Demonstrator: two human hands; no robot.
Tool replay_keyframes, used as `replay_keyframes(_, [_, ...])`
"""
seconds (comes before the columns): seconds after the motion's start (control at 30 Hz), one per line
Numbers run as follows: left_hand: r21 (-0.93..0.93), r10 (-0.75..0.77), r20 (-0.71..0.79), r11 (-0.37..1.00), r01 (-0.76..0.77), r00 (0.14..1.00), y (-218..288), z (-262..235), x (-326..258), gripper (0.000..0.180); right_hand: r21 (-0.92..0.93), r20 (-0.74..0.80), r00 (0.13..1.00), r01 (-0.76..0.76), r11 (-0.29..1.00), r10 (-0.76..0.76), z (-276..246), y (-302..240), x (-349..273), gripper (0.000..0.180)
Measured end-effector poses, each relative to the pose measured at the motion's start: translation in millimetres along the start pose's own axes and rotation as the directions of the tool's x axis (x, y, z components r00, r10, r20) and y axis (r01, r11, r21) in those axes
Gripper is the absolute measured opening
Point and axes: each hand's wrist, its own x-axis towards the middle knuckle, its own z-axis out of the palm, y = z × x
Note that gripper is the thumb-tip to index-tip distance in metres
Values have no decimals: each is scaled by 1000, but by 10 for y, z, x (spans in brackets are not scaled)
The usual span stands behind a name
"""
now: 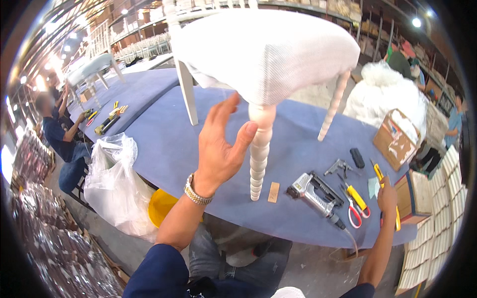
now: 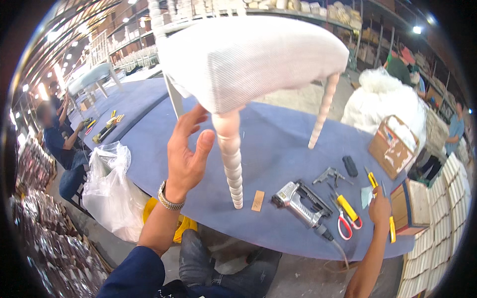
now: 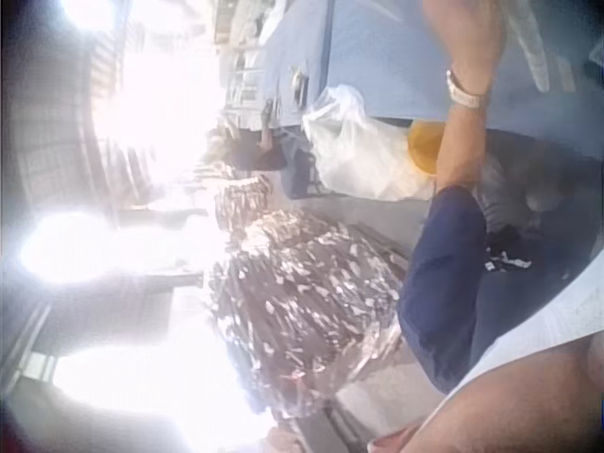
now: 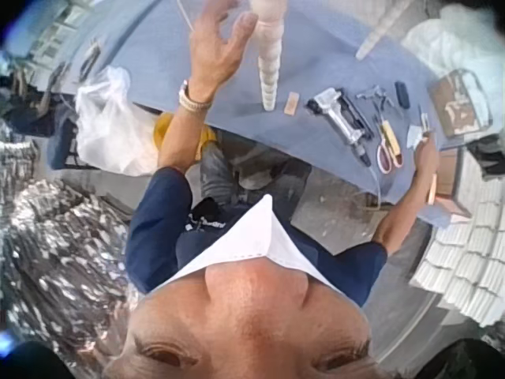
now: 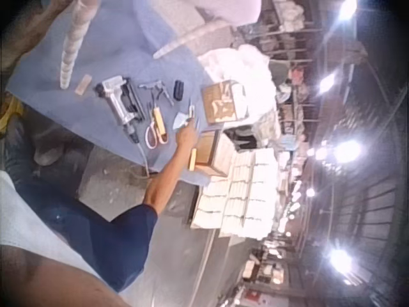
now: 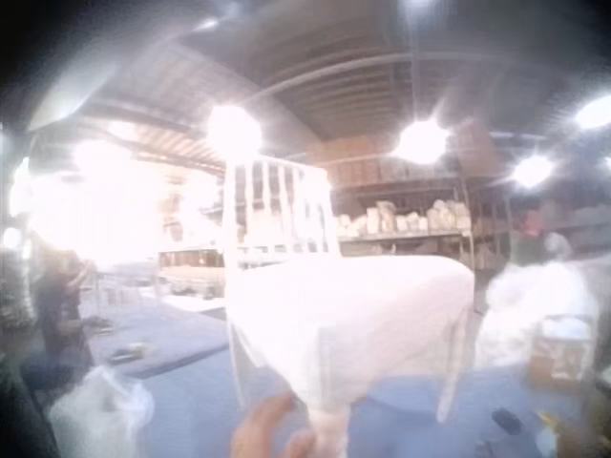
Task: The person upholsters a white wooden chair by wrapping and securing light-colored fabric around the seat frame. They use a staple gun to fasten the fabric, a utility knife to trim excess material, and a small tool to tuck and smooth the edges. The chair is rotated and repositioned multiple times to access different sides.
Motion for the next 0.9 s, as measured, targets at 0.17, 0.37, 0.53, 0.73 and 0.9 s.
replay_keyframes(0.17, [178, 486, -121, 869, -462, 866, -83, -143, 473, 104, 981, -165, 985, 169, 96, -47, -1067, -627, -255, 32])
replay_keyframes(0.37, [201, 582, 371, 711, -674, 724, 49, -321, 1283, 126, 746, -659, 722, 589, -312, -212, -1964, -1924, -711, 30])
replay_keyframes(0.53, [15, 611, 556, 671, -741, 564, 166, -396, 1556, 108, 440, -885, 426, 897, -34, -189, -2322, -2888, -766, 38])
replay_keyframes(0.73, [-148, 425, 889, 621, -770, 171, 732, -509, 2039, 63, 306, -919, 311, 950, 60, -241, -2532, -3553, -705, 31])
replay_keyframes(0.9, [-195, 357, 933, 615, -764, 48, 816, -401, 2074, 47, 263, -906, 313, 944, 202, -284, -2457, -3640, -587, 26])
